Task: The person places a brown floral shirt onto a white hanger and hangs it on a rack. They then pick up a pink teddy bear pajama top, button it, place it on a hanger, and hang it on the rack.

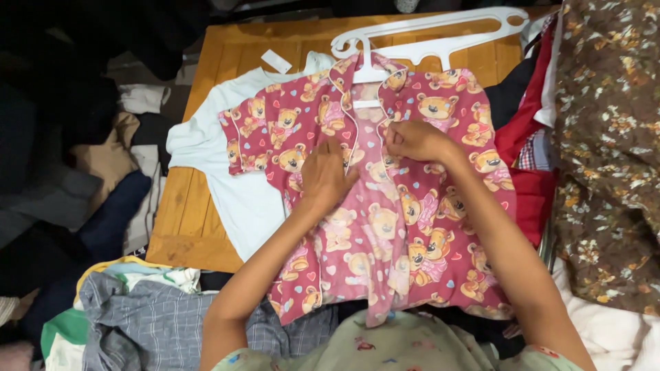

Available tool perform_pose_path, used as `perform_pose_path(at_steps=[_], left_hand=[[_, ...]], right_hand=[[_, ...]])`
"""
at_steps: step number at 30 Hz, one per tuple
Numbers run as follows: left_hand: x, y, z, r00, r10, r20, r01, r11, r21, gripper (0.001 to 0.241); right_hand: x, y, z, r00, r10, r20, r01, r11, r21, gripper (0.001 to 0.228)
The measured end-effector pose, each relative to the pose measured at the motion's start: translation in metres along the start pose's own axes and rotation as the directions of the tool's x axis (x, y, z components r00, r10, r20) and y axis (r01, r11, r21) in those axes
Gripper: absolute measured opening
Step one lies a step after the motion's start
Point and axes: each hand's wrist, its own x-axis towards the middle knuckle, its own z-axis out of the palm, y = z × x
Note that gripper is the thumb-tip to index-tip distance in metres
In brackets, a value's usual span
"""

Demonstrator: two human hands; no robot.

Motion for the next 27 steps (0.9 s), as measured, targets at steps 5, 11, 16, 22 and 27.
perform_pose_path(at_steps=[5,11,16,22,27], left_hand=[[0.004,-0.008,0.019,1.0,0.019,-0.024,-0.016,0.99,0.142,0.046],[0.015,-0.011,0.031,0.998,0.055,0.013,-0.056,0.991,0.121,0.039],[0.014,0.016,-0.021,0.974,0.085,0.212,-0.073,0.995,-0.063,0.049],[0.026,0.032,-0.049,0.982,0.164,0.091,-0.097,0.859,-0.503,0.026],[0.069,-0.037,0.076,0.973,0.156,0.169,-0.036,0.829,-0.558,0.015]], right_hand=[[-0.031,-0.035,0.027,0.978,0.167,-0.123,-0.189,0.961,-0.201,0.036],[-0.043,-0.024,0.072,0.897,0.179,-0.405,-0.274,0.942,-0.191,0.039],[-0.029,0.001,0.065,0.814,0.045,-0.579,0.103,0.97,0.22,0.02],[-0.02,-0.018,0.067,0.678,-0.034,-0.734,0.225,0.961,0.163,0.021],[-0.043,-0.038,0.086,0.781,-0.017,-0.624,0.238,0.932,0.272,0.044]])
